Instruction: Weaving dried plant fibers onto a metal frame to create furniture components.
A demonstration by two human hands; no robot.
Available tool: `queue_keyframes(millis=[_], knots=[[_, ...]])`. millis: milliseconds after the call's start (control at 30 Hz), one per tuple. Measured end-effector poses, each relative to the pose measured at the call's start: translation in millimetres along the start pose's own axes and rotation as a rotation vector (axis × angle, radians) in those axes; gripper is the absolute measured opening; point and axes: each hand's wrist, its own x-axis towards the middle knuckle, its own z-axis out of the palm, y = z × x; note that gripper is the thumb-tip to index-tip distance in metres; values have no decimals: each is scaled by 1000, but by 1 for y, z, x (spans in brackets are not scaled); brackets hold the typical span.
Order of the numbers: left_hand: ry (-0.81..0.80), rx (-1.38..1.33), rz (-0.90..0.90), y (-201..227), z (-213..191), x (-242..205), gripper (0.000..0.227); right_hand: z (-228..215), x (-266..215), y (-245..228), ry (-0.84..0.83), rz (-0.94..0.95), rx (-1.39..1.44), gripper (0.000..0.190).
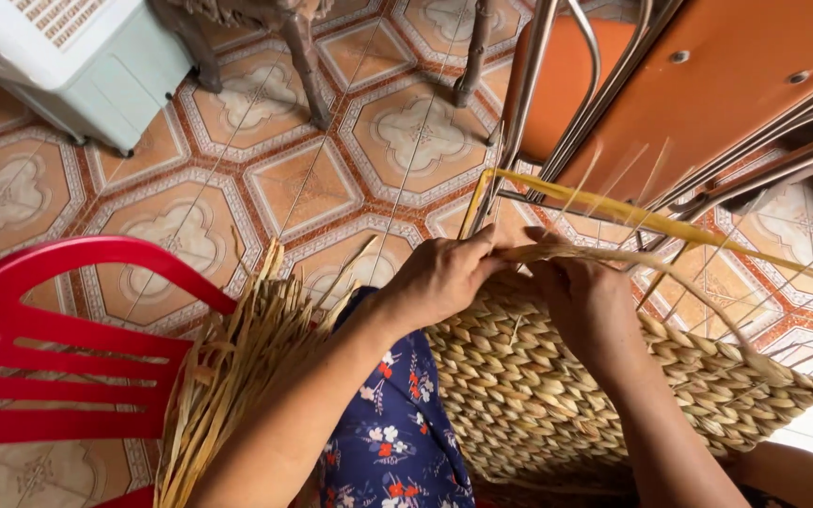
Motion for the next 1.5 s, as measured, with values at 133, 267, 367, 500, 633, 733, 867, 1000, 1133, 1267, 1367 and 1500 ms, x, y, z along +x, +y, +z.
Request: queue_keyframes(millis=[133,267,367,500,633,733,867,1000,1133,1267,1367,1500], knots=[[-303,-323,-334,6,-30,22,14,7,-1,13,247,71,1071,16],[-458,-176,-634,26,-33,54,16,-3,-21,11,-18,358,1732,28],[-410,205,-315,13,-7,55,9,-20,-37,-1,-12,348,1443,36],[-310,70,-170,7,-5,47,9,-37,-43,-2,176,-49,146,36],[-306,54,-207,28,-21,51,12,-22,-44,30,60,-23,-192,32],[-365,106,-385,33,-22,52,26,-17,-43,36,107,-82,-321,18],[-231,-37,-366,14,-1,28,20,-18,-49,35,133,-86,-421,14],[321,-107,-126,16,13,-3,14,-13,-63,19,266,-122,-291,16],[381,78,104,40,18,1,23,11,-63,-11,210,-178,-355,21],[19,-256,-413,36,-5,25,17,12,-71,9,202,-333,-185,18],[-241,-292,-401,40,-20,36,19,-27,-62,10,231,-216,-198,13],[-163,47,-117,24,16,24,13,-54,-45,-2,324,-269,-379,12]])
